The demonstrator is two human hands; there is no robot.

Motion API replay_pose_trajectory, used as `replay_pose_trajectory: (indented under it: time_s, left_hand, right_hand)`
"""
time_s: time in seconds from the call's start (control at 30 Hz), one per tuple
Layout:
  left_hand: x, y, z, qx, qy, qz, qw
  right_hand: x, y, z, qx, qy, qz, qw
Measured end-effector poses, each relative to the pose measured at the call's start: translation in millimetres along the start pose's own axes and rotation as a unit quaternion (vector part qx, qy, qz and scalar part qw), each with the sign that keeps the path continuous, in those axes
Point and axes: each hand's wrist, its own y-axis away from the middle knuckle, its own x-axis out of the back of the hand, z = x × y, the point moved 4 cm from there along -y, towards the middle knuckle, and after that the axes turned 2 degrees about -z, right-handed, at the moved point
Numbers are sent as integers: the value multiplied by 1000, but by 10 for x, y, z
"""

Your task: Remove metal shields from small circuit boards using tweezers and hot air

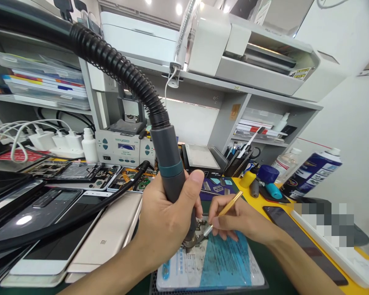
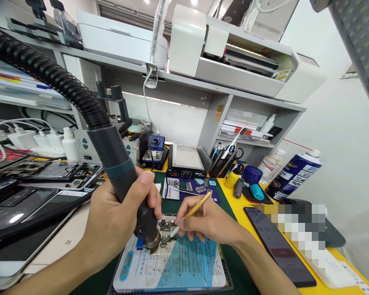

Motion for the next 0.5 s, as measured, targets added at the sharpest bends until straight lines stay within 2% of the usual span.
replay_pose_trajectory:
  time_s: [0.5]
  left_hand:
    - [0, -3, 12, -4, -12, -2, 1000]
  right_hand:
    - [16, 7, 1, 0, -2, -1, 1000]
